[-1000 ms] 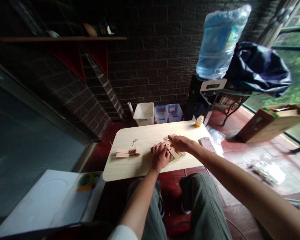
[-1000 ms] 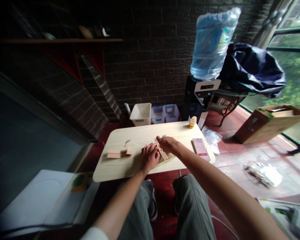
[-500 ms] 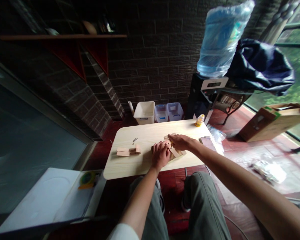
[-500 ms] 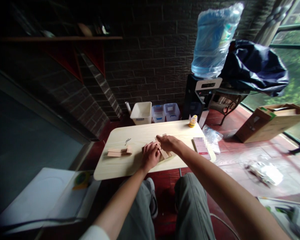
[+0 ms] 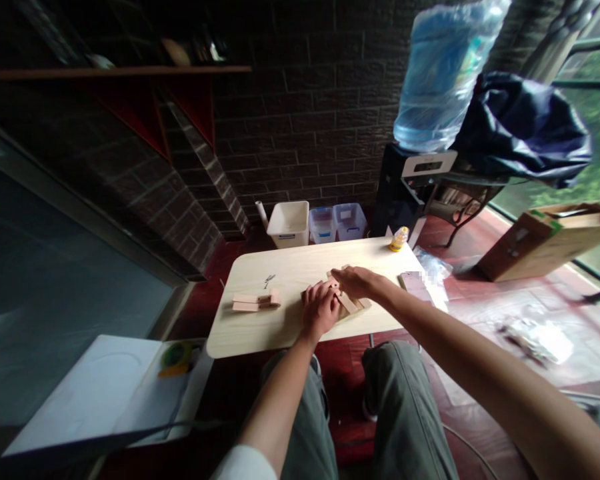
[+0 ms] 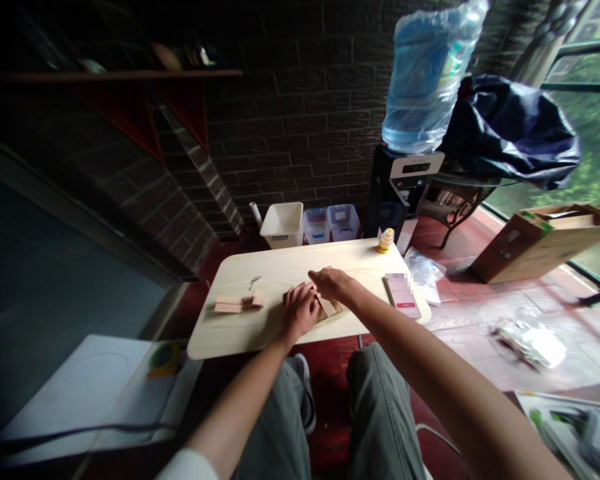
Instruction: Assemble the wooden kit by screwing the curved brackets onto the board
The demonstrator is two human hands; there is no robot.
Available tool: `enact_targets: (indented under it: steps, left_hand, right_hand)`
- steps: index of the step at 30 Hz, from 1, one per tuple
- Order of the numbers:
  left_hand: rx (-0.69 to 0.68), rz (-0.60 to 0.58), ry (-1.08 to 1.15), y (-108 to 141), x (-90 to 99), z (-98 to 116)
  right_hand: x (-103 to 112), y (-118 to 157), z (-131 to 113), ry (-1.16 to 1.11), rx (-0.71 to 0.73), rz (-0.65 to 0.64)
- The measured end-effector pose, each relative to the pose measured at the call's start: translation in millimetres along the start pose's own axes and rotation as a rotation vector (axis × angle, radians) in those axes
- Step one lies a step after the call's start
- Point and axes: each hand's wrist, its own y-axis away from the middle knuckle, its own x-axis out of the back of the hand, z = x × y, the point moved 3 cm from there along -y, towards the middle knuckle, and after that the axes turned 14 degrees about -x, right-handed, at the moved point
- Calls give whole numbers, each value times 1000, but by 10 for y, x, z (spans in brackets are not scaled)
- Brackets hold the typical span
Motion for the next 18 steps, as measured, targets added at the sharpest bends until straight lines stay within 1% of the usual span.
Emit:
enact_targets:
  steps: [5,9,14,18]
  left_hand:
    - [-3,4,0,-11,18,5]
    - [0,11,-1,-14,15,7]
    - [6,9,3,-3,9,9]
    - [6,13,3,0,0,5]
  right_hand:
    - [-6,6,22,-3,-9,-7]
    - [-40,20,35,0,-28,17]
    - [-39,75,28,22,12,23]
    - [-19,78,33,50,3,43]
